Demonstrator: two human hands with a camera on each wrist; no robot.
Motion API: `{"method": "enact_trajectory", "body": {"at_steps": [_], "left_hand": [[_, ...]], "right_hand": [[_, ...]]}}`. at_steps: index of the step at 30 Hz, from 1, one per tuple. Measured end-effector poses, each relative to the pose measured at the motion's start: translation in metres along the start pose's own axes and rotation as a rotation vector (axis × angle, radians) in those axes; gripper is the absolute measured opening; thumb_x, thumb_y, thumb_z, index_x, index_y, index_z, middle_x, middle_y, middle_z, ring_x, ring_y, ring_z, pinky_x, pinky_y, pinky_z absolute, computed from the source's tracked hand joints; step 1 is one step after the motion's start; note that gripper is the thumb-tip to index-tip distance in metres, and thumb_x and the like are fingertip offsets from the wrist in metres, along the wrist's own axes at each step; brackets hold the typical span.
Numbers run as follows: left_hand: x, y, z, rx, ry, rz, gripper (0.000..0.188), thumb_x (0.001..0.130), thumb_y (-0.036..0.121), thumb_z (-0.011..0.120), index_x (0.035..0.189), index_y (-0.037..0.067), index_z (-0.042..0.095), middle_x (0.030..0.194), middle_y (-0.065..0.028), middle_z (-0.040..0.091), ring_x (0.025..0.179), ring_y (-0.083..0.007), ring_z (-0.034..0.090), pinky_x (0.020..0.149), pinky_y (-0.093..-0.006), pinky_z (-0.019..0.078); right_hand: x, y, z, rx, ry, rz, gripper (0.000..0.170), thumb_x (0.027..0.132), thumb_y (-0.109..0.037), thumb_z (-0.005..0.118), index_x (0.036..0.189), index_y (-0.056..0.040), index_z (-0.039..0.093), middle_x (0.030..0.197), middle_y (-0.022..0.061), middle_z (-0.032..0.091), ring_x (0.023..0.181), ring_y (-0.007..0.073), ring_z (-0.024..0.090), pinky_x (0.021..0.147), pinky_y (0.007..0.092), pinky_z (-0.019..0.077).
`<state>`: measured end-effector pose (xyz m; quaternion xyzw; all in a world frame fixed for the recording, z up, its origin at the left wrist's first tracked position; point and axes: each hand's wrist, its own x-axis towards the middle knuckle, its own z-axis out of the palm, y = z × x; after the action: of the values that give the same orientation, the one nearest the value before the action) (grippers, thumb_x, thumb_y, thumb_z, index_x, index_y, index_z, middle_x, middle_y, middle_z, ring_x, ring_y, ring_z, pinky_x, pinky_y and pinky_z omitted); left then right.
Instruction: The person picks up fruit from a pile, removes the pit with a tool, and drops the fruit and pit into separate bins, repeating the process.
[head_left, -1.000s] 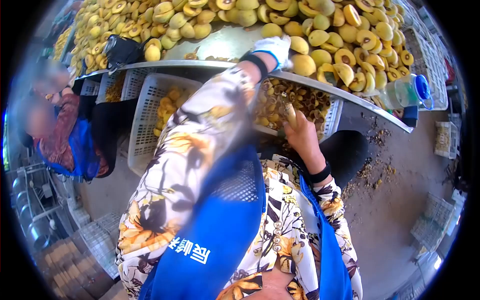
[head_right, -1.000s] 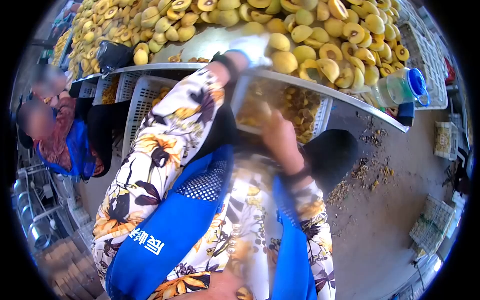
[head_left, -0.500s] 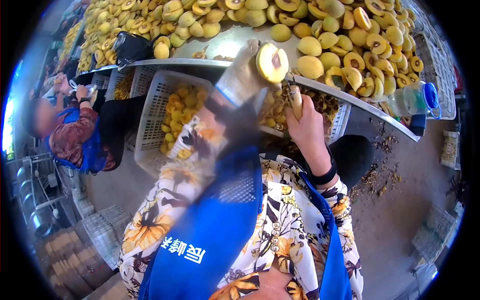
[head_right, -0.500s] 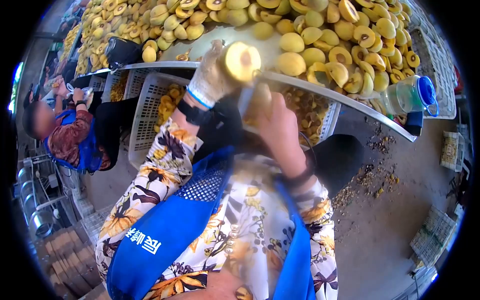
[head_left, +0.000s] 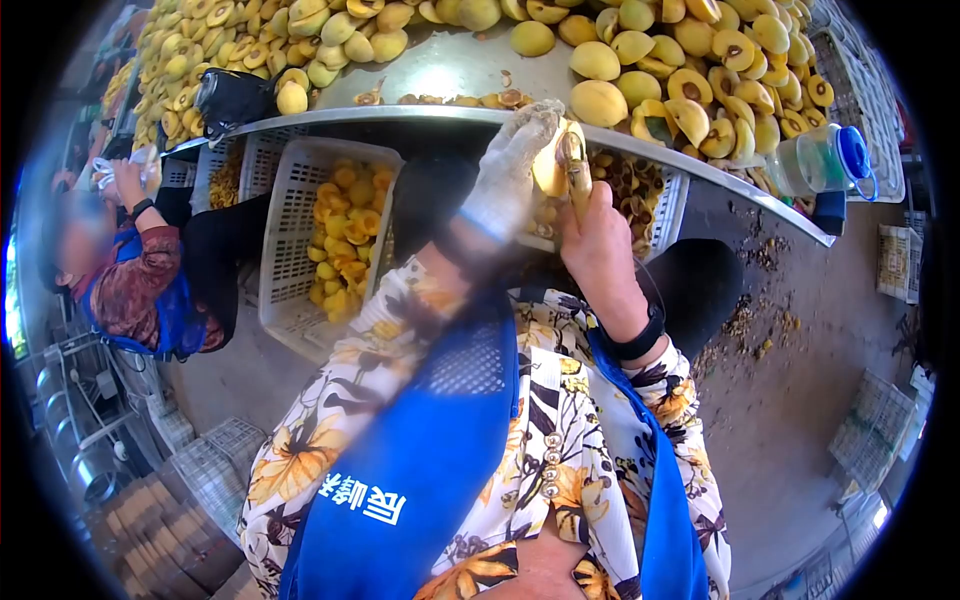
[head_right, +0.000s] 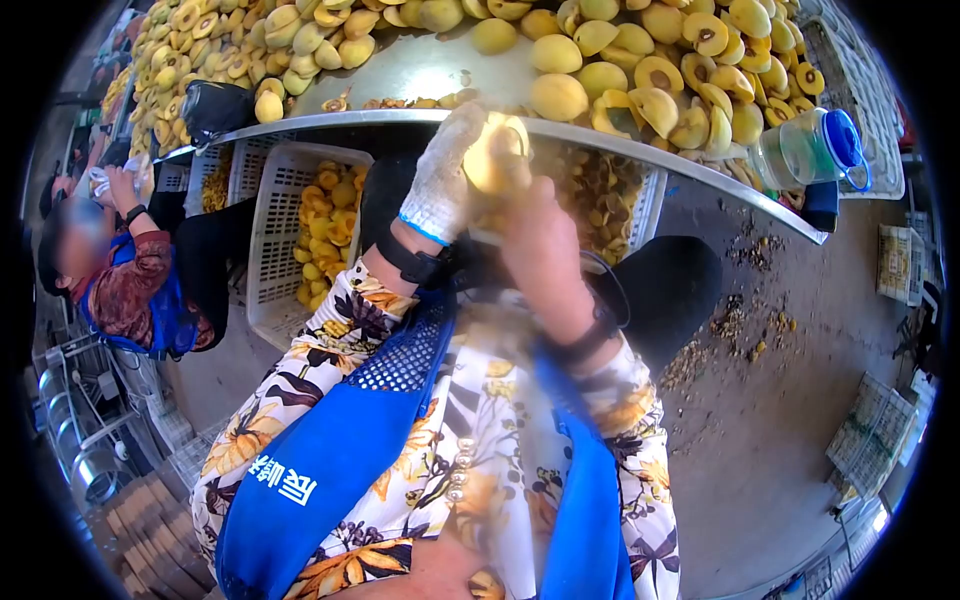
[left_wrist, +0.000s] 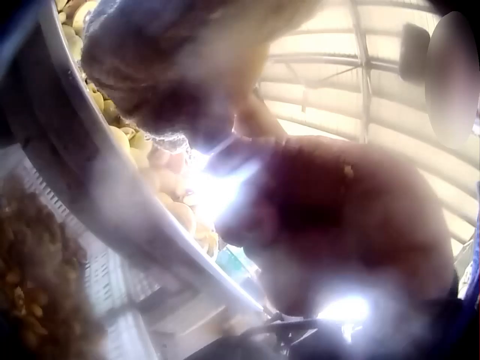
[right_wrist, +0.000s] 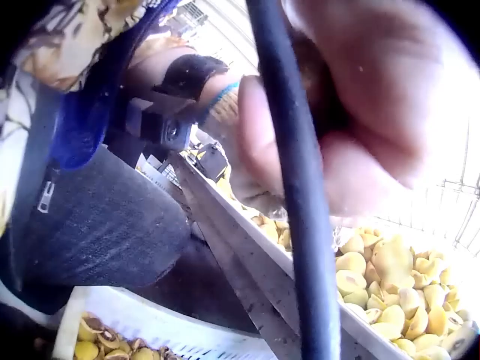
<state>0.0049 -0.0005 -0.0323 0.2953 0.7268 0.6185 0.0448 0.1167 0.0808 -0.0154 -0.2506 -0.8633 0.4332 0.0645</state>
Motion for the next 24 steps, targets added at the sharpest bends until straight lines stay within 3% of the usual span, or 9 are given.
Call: {"method": "enact_trajectory", "body": {"at_steps": [1,3,5,7,10,13,19,22,24], "left_hand": [[-0.001,0.001,-0.002,0.318,-0.014,0.221,0.037,0.077,0.019,0.066,0.107,0.003,0.054,0.106,-0.0134,0.057,0.097,-0.0238,0.056,0.085,-0.0314,0.0454],[-0.003,0.007,0.002,-0.257,0.0,-0.1,0.041,0.07,0.015,0.07,0.106,0.002,0.055,0.106,-0.0148,0.057,0.096,-0.025,0.057,0.085,-0.0315,0.0452],[-0.003,0.006,-0.002,-0.263,-0.07,-0.073,0.042,0.069,0.014,0.071,0.106,0.001,0.055,0.106,-0.0152,0.057,0.096,-0.0252,0.057,0.085,-0.0317,0.0454],[0.003,-0.003,-0.017,0.301,-0.221,0.298,0.039,0.074,0.016,0.067,0.107,0.0,0.054,0.105,-0.0144,0.058,0.095,-0.0242,0.057,0.084,-0.0319,0.0459],[0.018,-0.03,-0.026,-1.348,-0.626,-0.811,0.034,0.083,0.018,0.058,0.108,-0.003,0.052,0.104,-0.0126,0.058,0.093,-0.022,0.058,0.082,-0.0319,0.0469],[0.03,-0.037,-0.031,-1.26,-0.784,-0.862,0.031,0.09,0.017,0.047,0.111,-0.006,0.049,0.103,-0.0114,0.058,0.092,-0.0205,0.057,0.08,-0.0317,0.0472],[-0.01,0.002,-0.004,-0.565,0.114,-0.246,0.025,0.089,0.014,0.048,0.111,0.002,0.053,0.103,-0.0076,0.06,0.097,-0.0189,0.057,0.085,-0.0289,0.0461],[-0.007,0.038,-0.008,-0.631,0.18,-0.627,0.032,0.085,0.02,0.053,0.112,0.003,0.053,0.105,-0.0141,0.059,0.099,-0.0307,0.056,0.088,-0.0351,0.044],[-0.014,0.01,-0.007,-0.567,0.094,-0.546,0.034,0.082,0.022,0.055,0.111,0.003,0.053,0.106,-0.0159,0.058,0.099,-0.032,0.055,0.087,-0.0362,0.0444]], "right_hand": [[-0.001,-0.001,0.001,-0.005,-0.002,0.011,0.021,0.082,-0.013,0.054,0.089,0.0018,0.041,0.069,0.0291,0.055,0.07,0.0475,0.054,0.06,0.0515,0.0419],[-0.004,-0.004,0.0,-0.061,-0.016,-0.066,0.021,0.082,-0.012,0.054,0.089,0.0023,0.04,0.068,0.0294,0.055,0.07,0.0477,0.053,0.06,0.0515,0.0418],[-0.006,-0.007,-0.002,-0.097,-0.054,-0.096,0.021,0.081,-0.011,0.054,0.089,0.0026,0.04,0.068,0.0295,0.055,0.07,0.0479,0.053,0.06,0.0514,0.0418],[-0.007,-0.007,-0.005,-0.116,-0.117,-0.081,0.021,0.081,-0.011,0.054,0.088,0.0029,0.041,0.069,0.0293,0.055,0.07,0.048,0.053,0.06,0.0512,0.0418],[-0.01,0.002,-0.002,-0.068,-0.207,-0.054,0.021,0.081,-0.011,0.054,0.088,0.0029,0.041,0.071,0.0305,0.055,0.072,0.0492,0.052,0.061,0.0504,0.0424],[-0.011,0.007,0.004,0.014,-0.185,-0.122,0.021,0.079,-0.01,0.054,0.09,0.0028,0.042,0.068,0.0259,0.056,0.062,0.0432,0.056,0.056,0.0466,0.0434],[-0.007,0.001,0.02,0.364,-0.199,0.105,0.021,0.079,-0.011,0.053,0.095,0.0018,0.046,0.061,0.011,0.054,0.044,0.0188,0.051,0.042,0.0325,0.0418],[-0.012,0.009,0.037,0.316,-0.155,0.052,0.021,0.08,-0.012,0.052,0.095,0.0019,0.046,0.059,0.0088,0.052,0.04,0.0164,0.049,0.039,0.029,0.0407],[-0.015,0.006,0.039,0.255,-0.115,0.025,0.022,0.08,-0.013,0.051,0.095,0.0022,0.046,0.058,0.0085,0.052,0.039,0.0165,0.049,0.039,0.0287,0.0406]]}}
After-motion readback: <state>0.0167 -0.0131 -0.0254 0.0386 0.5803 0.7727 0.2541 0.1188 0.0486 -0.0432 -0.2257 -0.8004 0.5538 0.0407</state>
